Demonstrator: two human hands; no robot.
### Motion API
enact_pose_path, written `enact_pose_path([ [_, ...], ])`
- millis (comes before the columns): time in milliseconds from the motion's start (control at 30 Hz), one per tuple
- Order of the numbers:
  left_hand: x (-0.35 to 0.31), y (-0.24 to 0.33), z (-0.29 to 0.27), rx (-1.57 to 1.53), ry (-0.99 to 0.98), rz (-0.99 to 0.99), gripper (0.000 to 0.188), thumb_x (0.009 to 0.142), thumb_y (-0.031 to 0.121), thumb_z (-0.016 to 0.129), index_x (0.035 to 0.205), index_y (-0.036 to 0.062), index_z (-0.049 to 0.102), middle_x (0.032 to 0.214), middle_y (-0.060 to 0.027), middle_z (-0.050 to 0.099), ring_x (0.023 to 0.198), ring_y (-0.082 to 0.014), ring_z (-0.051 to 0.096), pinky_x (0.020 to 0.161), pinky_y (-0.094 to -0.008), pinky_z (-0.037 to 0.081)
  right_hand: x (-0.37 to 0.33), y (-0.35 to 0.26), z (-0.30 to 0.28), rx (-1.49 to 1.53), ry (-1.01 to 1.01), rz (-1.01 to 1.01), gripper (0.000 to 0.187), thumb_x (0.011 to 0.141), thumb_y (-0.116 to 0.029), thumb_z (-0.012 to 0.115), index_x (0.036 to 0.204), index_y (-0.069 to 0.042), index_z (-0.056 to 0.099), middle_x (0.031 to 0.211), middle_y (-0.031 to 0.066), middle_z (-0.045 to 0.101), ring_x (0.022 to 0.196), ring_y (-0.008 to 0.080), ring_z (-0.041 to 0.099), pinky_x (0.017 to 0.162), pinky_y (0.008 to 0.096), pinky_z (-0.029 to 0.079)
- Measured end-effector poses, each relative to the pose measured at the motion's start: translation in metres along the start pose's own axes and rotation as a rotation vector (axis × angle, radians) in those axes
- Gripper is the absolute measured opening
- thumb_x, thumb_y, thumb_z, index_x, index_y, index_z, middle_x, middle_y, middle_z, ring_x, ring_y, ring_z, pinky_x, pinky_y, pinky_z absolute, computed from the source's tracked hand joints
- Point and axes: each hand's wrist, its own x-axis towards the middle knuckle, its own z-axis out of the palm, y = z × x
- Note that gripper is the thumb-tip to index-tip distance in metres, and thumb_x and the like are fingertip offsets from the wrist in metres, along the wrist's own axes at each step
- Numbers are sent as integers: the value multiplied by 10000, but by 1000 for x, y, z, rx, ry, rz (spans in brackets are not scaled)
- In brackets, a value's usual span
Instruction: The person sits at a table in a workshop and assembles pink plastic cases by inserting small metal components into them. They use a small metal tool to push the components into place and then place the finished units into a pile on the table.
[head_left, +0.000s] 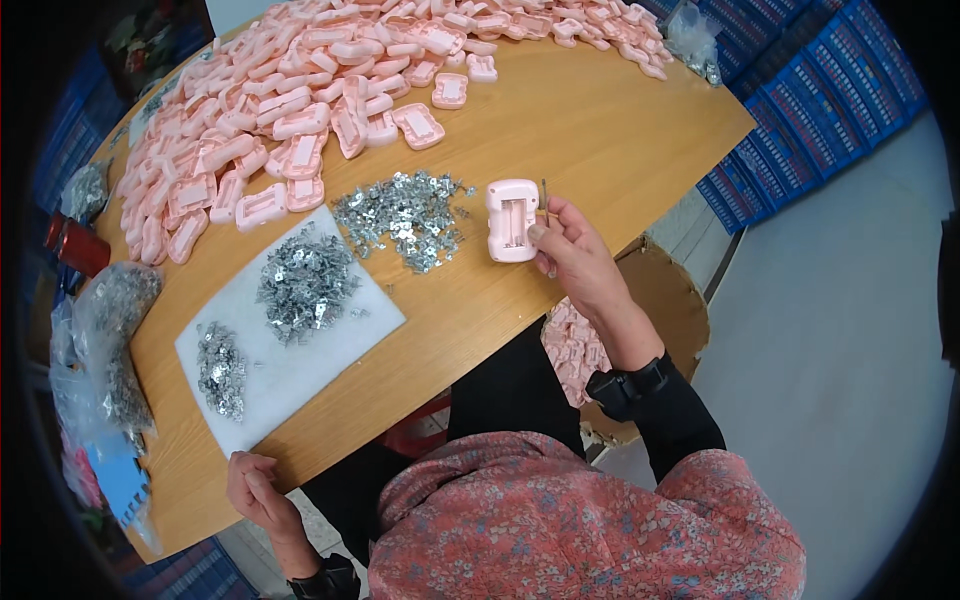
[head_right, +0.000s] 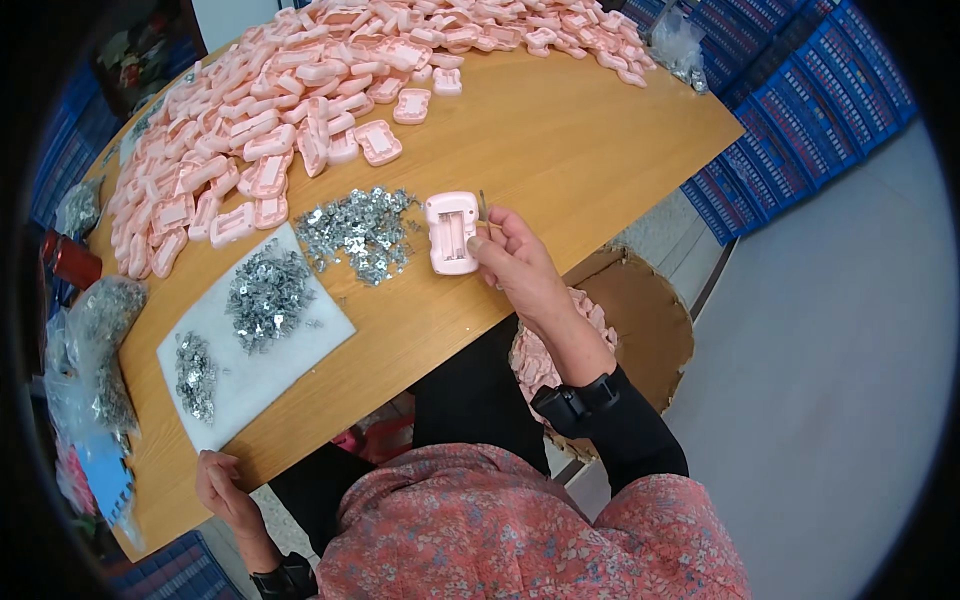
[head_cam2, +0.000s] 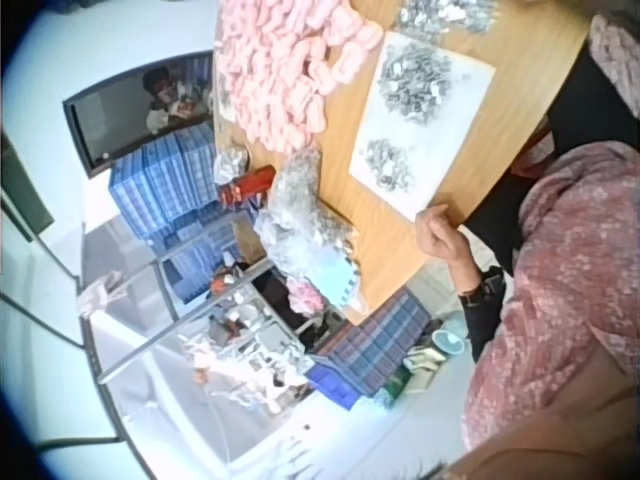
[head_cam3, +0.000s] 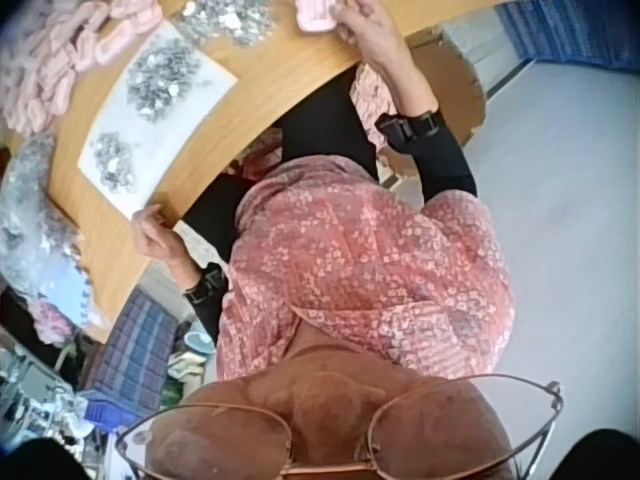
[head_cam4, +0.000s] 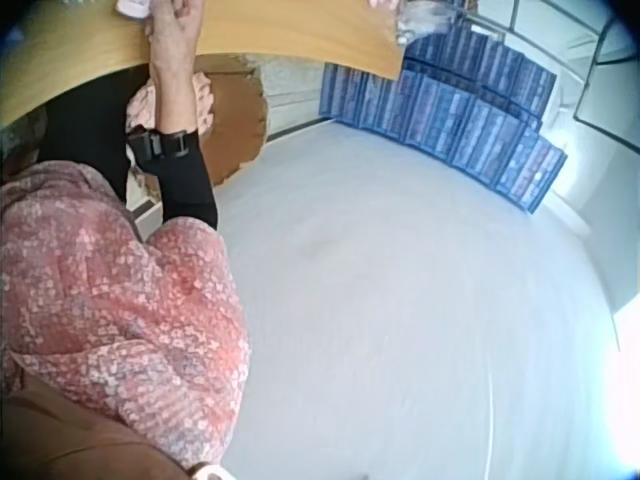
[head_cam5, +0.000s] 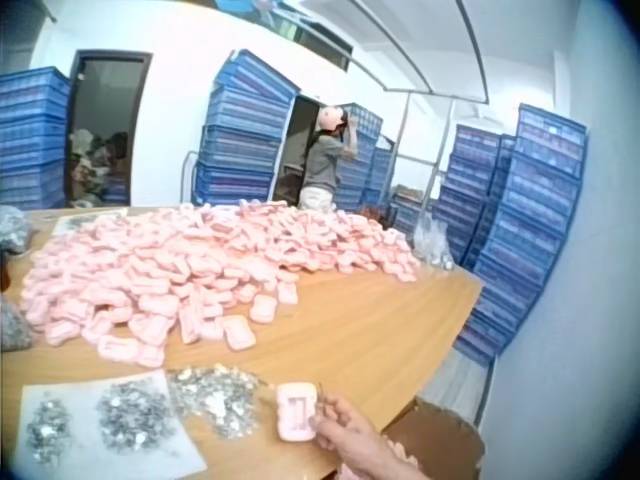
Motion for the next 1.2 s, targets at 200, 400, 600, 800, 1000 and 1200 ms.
enact_pose_path([
  [200, 1, 0, 0, 28, -21, -37, 413, 1025, 276, 393, 743, 25, 561, 667, -3, 397, 621, -101, 367, 588, -272, 274, -7, 3, -5, 100, -41, 34, 389, 968, -170, 618, 1305, -31, 484, 963, 10, 645, 651, 39, 475, 565, 179, 357],
  [400, 0, 5, 3, 46, 7, -74, 401, 1011, 264, 398, 740, 11, 554, 669, -13, 392, 617, -115, 374, 577, -279, 273, -14, 3, -9, 201, -73, 55, 357, 981, -172, 607, 1281, -14, 497, 949, 10, 641, 653, 37, 476, 566, 180, 368],
  [600, 0, 3, 3, 41, 7, -97, 379, 991, 262, 412, 749, 9, 557, 673, -19, 397, 624, -123, 385, 579, -282, 282, -23, 10, -13, 175, -76, 53, 307, 963, -149, 625, 1230, -24, 540, 935, -12, 629, 676, 33, 471, 586, 180, 367],
  [800, -2, 0, 1, 46, 14, -101, 383, 993, 278, 418, 767, 8, 570, 682, -22, 429, 630, -124, 396, 584, -278, 294, -25, 10, -8, 107, -75, 46, 264, 950, -127, 634, 1186, -31, 567, 912, -19, 617, 676, 32, 469, 591, 178, 362],
  [1000, -3, -4, 0, 36, 18, -107, 403, 1002, 302, 413, 766, 15, 569, 691, -16, 425, 630, -116, 391, 580, -271, 286, -29, 14, -16, 158, -49, 96, 213, 952, -124, 626, 1138, -36, 571, 905, -7, 619, 663, 32, 491, 556, 181, 379],
  [1200, -6, -10, 1, 30, 27, -81, 392, 1014, 275, 389, 775, 17, 563, 693, -8, 405, 632, -110, 370, 578, -267, 270, -52, 6, -44, 343, 54, 215, 274, 939, -113, 568, 1189, -1, 551, 940, 25, 625, 752, 62, 594, 563, 195, 433],
])
